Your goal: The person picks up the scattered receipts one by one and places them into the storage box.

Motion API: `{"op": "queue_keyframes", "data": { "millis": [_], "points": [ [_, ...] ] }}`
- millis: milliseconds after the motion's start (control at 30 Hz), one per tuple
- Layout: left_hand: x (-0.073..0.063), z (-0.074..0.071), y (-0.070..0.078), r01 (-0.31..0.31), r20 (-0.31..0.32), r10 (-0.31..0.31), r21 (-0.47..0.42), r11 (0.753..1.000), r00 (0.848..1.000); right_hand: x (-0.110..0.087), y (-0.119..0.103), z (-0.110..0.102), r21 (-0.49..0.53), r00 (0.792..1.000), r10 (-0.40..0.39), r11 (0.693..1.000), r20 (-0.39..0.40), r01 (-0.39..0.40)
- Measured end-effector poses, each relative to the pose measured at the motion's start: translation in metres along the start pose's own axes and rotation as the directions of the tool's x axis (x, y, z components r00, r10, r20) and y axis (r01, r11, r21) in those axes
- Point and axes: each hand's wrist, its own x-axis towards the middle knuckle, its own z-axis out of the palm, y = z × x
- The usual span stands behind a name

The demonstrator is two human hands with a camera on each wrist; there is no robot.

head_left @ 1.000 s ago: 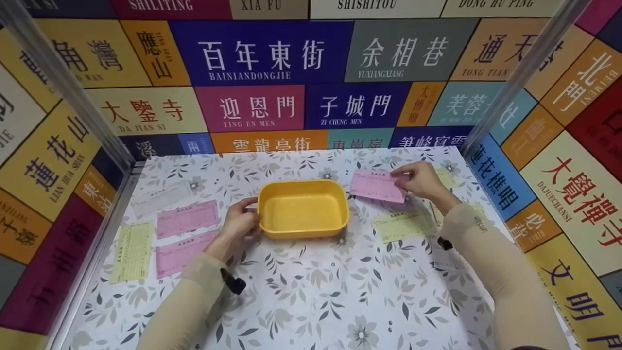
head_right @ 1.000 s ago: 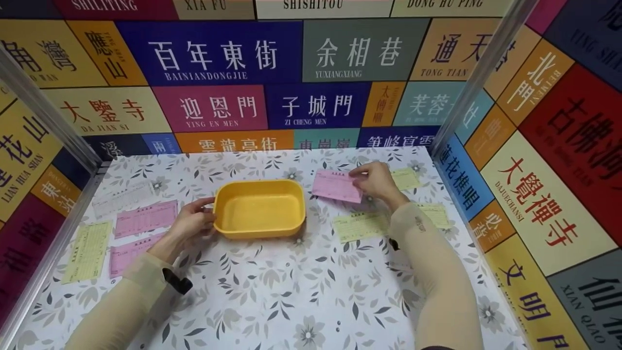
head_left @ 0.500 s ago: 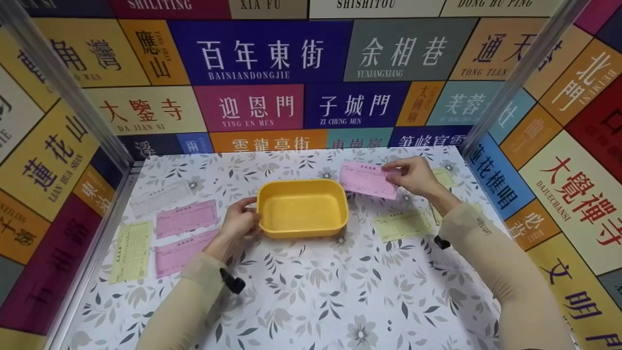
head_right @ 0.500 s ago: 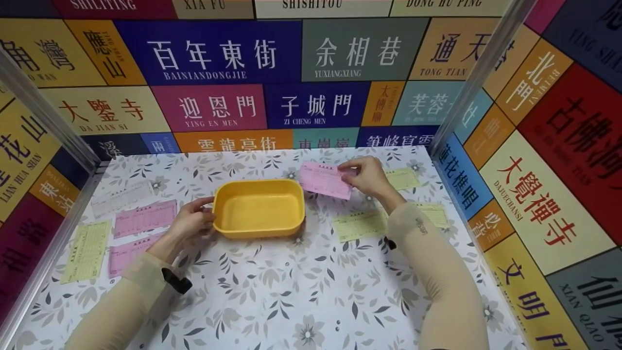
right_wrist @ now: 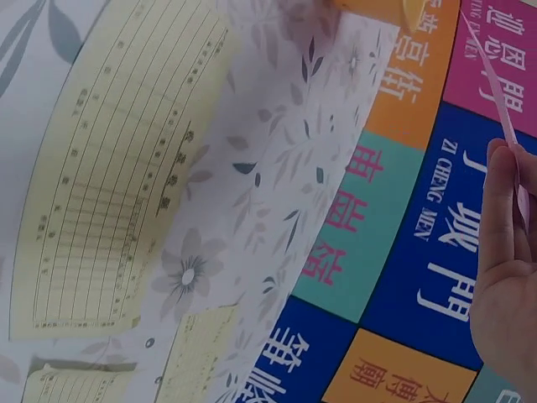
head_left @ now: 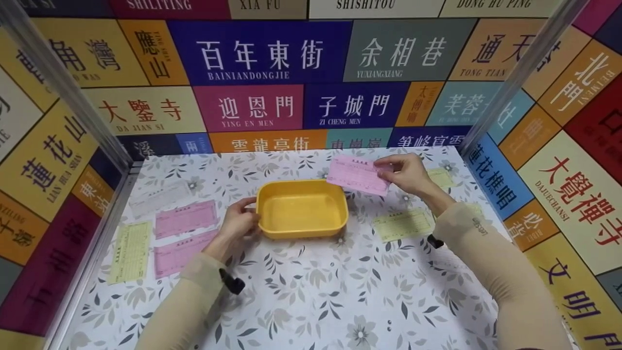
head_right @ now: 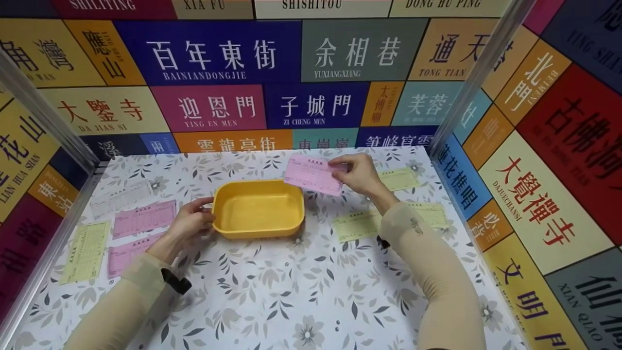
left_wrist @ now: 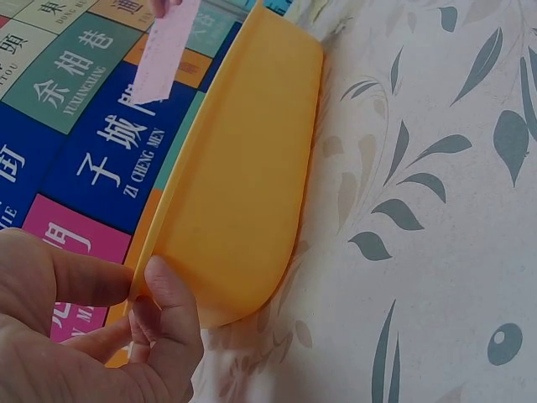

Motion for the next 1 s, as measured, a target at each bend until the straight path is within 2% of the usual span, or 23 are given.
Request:
{"op": "queue_keyframes", "data": {
  "millis": [200, 300, 567, 733, 1000],
  "points": [
    [-0.001, -0.002, 0.000, -0.001, 0.000, 0.001, -0.004, 1.000, 1.000, 0.005, -0.008, 0.020, 0.085, 0.998, -0.027, 0.996, 0.048, 0.023],
    [-0.002, -0.001, 0.000, -0.022, 0.000, 0.022, 0.006, 1.000, 1.000, 0.007, -0.012, 0.032, 0.110, 0.996, -0.046, 0.993, 0.081, 0.037],
    [0.000, 0.001, 0.002, 0.012, -0.011, -0.012, 0.066, 0.998, 1.000, 0.012, -0.021, 0.062, 0.132, 0.987, -0.060, 0.990, 0.151, 0.040],
    [0.000, 0.000, 0.002, 0.009, -0.003, -0.009, 0.051, 0.999, 1.000, 0.014, -0.025, 0.082, 0.146, 0.980, -0.087, 0.987, 0.180, 0.061],
    [0.000, -0.001, 0.002, 0.030, 0.003, -0.030, 0.034, 0.999, 1.000, 0.018, -0.029, 0.113, 0.130, 0.977, -0.077, 0.990, 0.198, 0.052]
  ]
}}
